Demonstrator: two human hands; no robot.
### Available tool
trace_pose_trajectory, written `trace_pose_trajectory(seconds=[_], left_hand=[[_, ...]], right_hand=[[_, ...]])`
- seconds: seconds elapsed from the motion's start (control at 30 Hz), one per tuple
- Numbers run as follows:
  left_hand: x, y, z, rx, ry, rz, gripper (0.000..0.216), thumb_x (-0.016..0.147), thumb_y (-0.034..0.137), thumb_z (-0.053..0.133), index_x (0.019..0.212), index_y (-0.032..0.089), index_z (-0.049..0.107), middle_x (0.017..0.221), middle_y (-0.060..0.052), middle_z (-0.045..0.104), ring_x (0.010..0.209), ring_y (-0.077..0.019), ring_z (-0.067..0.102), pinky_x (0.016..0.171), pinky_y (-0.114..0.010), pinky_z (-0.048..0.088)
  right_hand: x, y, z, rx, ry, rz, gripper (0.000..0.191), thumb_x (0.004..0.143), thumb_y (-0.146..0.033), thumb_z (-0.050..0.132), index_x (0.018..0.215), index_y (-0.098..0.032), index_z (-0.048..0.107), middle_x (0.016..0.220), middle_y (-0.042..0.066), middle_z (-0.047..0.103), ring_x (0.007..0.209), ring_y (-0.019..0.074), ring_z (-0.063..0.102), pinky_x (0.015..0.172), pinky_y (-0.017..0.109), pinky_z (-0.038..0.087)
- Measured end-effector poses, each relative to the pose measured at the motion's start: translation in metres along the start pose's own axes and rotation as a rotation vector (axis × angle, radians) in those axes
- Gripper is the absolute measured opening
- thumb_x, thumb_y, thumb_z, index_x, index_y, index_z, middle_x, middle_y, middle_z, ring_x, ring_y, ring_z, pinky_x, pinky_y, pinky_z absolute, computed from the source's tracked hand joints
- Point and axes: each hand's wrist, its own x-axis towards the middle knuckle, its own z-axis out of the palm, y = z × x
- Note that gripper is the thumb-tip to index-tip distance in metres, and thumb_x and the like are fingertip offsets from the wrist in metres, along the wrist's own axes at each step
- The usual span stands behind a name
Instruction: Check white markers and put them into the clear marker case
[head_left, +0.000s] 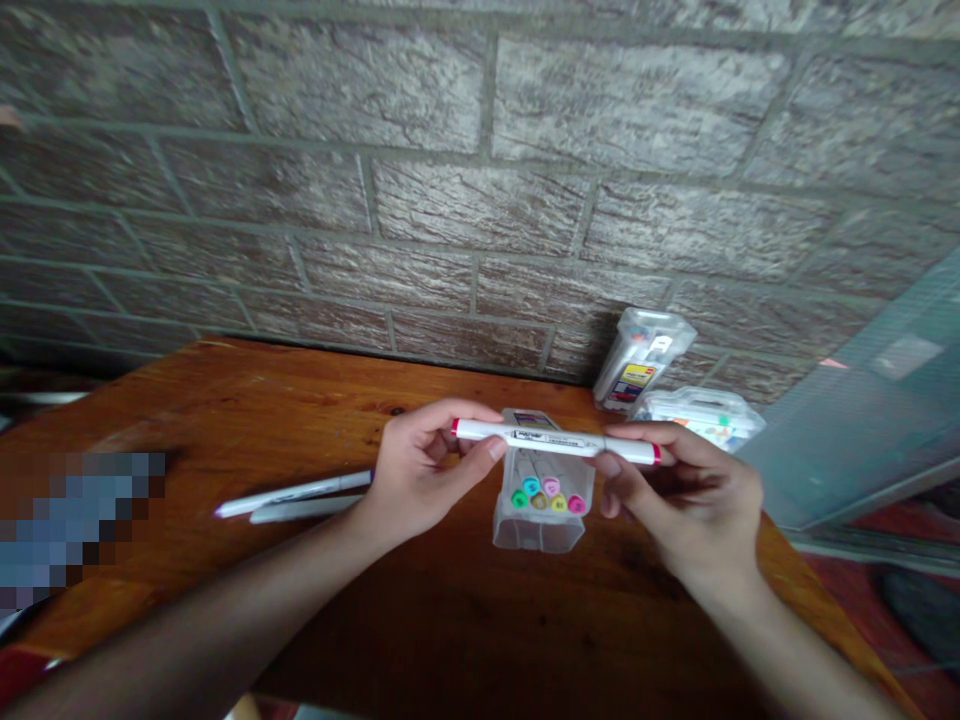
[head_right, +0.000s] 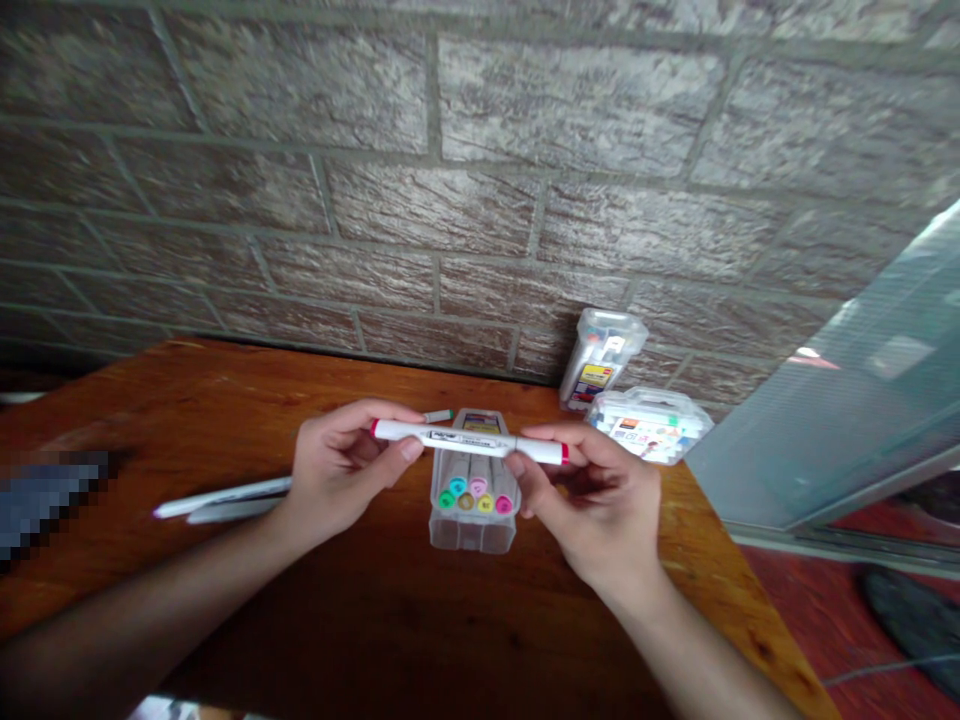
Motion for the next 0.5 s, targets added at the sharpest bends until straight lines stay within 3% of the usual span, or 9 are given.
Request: trace_pose_trajectory(seconds=[0.17,0.5], left_hand=[[-0.0008,0.0,-0.0016,-0.028,-0.021,-0.018,0.012,0.087,0.01,0.079,0.097,0.017,0.079,0.065,0.003,0.071,0.045,-0.0049,0.052,0.041,-0.016,0.038],[-0.0012,0.0005,-0.0016,-0.006,-0.018,-0.041,0.008,0.088,0.017,0.081,0.096,0.017,0.08,0.066,0.001,0.071,0.047,-0.0073,0.054,0.04,-0.018,0.037]], right_hand=[[-0.0004,0.001,-0.0019,-0.001,-0.023,-0.012,0.015,0.084,-0.023,0.088,0.098,-0.021,0.082,0.055,-0.004,0.071,0.041,0.009,0.062,0.042,0.018,0.049],[0.0008,0.0005,-0.0015,0.001,-0.016,-0.012,0.018,0.081,-0.022,0.091,0.096,-0.02,0.081,0.056,-0.003,0.071,0.042,0.0118,0.063,0.043,0.023,0.053]])
